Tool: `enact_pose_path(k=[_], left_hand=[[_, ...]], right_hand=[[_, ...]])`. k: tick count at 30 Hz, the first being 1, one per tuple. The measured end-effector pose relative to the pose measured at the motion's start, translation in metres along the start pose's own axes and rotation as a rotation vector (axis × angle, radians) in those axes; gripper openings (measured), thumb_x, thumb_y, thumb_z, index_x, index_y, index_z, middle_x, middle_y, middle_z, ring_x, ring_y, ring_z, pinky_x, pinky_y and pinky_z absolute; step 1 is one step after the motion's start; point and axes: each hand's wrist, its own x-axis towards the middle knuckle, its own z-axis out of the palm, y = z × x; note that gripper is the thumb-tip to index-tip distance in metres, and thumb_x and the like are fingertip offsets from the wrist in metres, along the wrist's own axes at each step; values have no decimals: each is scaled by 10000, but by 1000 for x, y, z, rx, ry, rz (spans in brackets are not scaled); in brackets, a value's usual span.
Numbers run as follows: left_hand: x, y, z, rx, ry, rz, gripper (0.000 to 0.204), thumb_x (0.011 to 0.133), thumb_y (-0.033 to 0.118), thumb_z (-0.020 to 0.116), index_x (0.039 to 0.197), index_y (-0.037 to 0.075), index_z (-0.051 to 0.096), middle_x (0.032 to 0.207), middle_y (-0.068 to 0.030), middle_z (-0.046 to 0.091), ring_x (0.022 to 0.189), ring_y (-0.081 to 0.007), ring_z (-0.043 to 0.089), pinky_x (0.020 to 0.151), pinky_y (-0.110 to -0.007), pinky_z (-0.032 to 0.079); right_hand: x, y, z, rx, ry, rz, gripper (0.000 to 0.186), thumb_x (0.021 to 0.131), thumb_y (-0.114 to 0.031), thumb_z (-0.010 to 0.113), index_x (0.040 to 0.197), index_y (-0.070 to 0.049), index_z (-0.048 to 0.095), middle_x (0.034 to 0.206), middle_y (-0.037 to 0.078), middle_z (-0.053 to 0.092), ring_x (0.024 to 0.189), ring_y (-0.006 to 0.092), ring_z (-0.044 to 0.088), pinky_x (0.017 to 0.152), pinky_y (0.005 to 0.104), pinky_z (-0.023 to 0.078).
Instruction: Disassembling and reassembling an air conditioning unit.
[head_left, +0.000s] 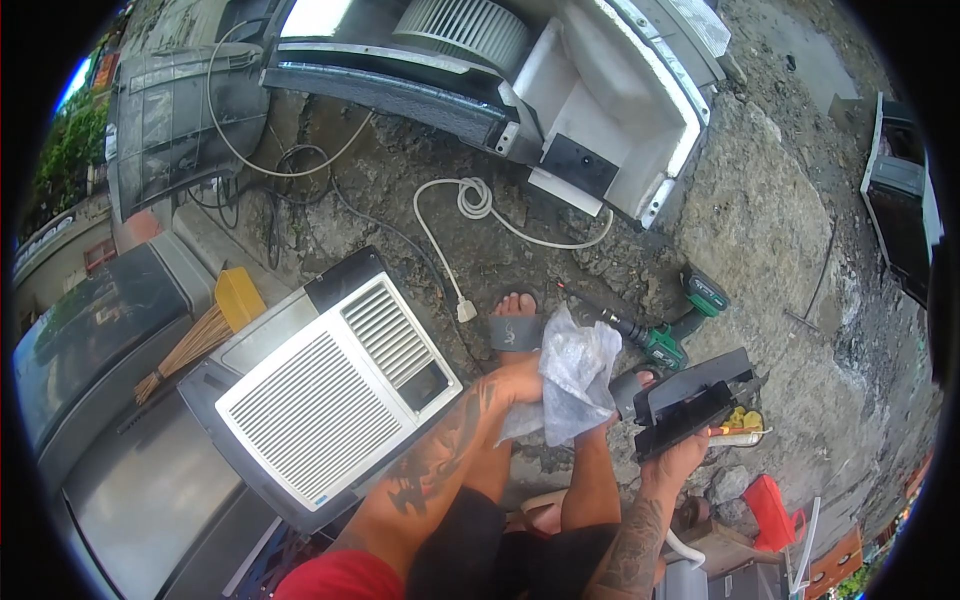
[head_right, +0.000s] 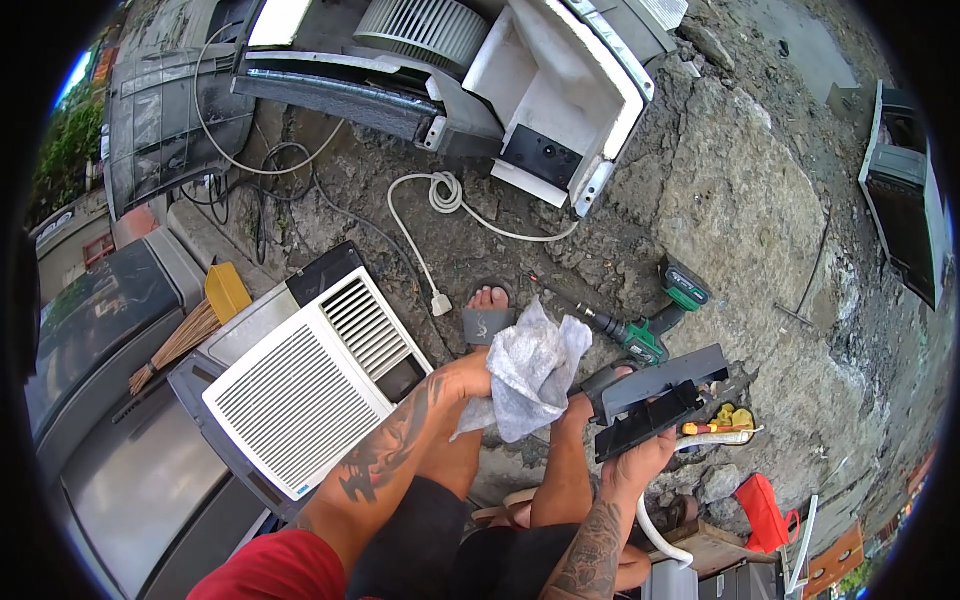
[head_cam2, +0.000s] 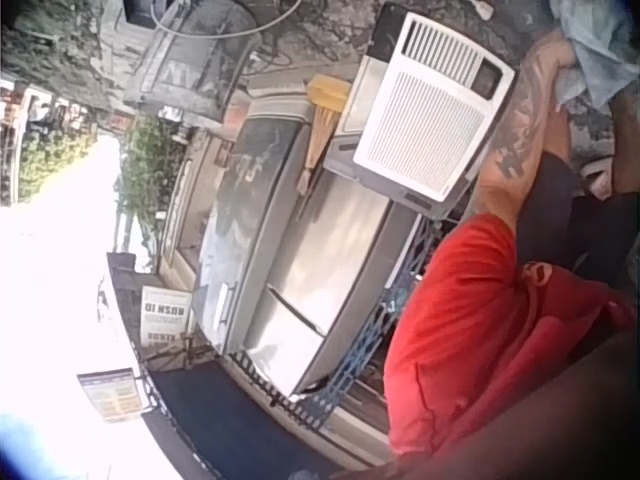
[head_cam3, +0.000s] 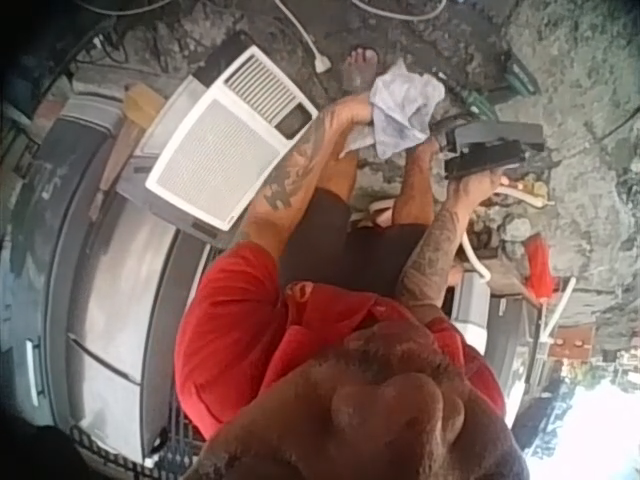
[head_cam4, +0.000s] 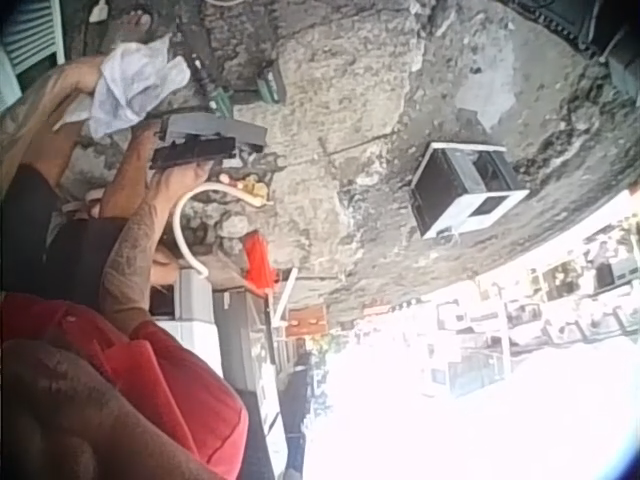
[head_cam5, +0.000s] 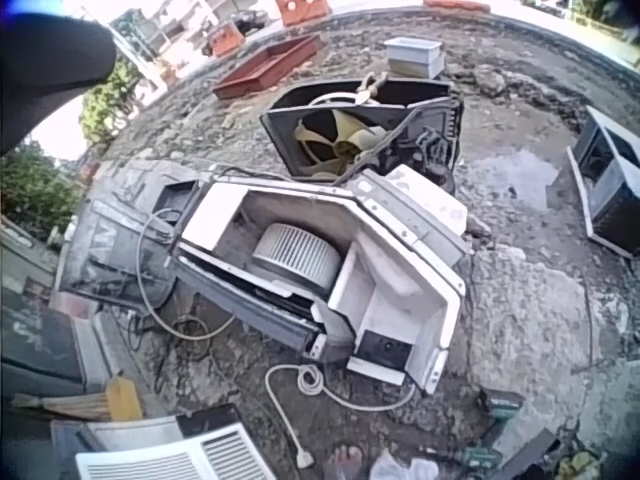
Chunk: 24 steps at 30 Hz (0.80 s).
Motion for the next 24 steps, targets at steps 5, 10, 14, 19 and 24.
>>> enact_pose_path(k=[5, 10, 14, 19, 24], left_hand=[[-52, -42, 27, 453, 202, -221, 629, 836, 401, 639, 1267, -49, 554, 1381, -241, 487, 1298, -392, 451, 1077, -514, 339], [-52, 119, -86, 113, -164, -148, 561, 874, 261, 594, 1371, 17, 504, 1361, -207, 530, 1308, -403, 441, 1105, -476, 310], [-36, 154, -118, -1097, -299, -459, 623, 970, 463, 531, 1364, -17, 491, 1370, -128, 538, 1263, -256, 509, 1051, -354, 377], [-50, 147, -107, -1398, -376, -501, 526, 1003, 432, 529, 1319, 11, 518, 1175, -33, 598, 1045, -84, 563, 896, -237, 471], [-47, 135, -104, -1478, -117, -639, 531, 1007, 443, 512, 1312, 8, 534, 1177, -55, 606, 1040, -109, 577, 913, -263, 474]], right_hand=[[-12, 34, -3, -32, -3, 45, 238, 963, -92, 570, 1190, -18, 574, 1090, 77, 643, 942, 193, 648, 825, 322, 534], [-14, 32, -7, -161, -122, -129, 216, 968, -51, 549, 1181, -20, 562, 1048, 40, 607, 911, 128, 604, 795, 258, 490], [-34, 33, 21, -711, -227, -364, 60, 959, -17, 533, 960, 36, 561, 1123, 124, 495, 1028, 221, 524, 917, 310, 430], [-51, 28, 51, -1055, -511, -506, 65, 878, -19, 620, 925, 20, 598, 1083, 193, 530, 1015, 358, 557, 910, 387, 446], [-53, 26, 65, -1067, -630, -498, 51, 882, -10, 604, 909, 30, 588, 1113, 187, 541, 1014, 340, 559, 892, 379, 452]])
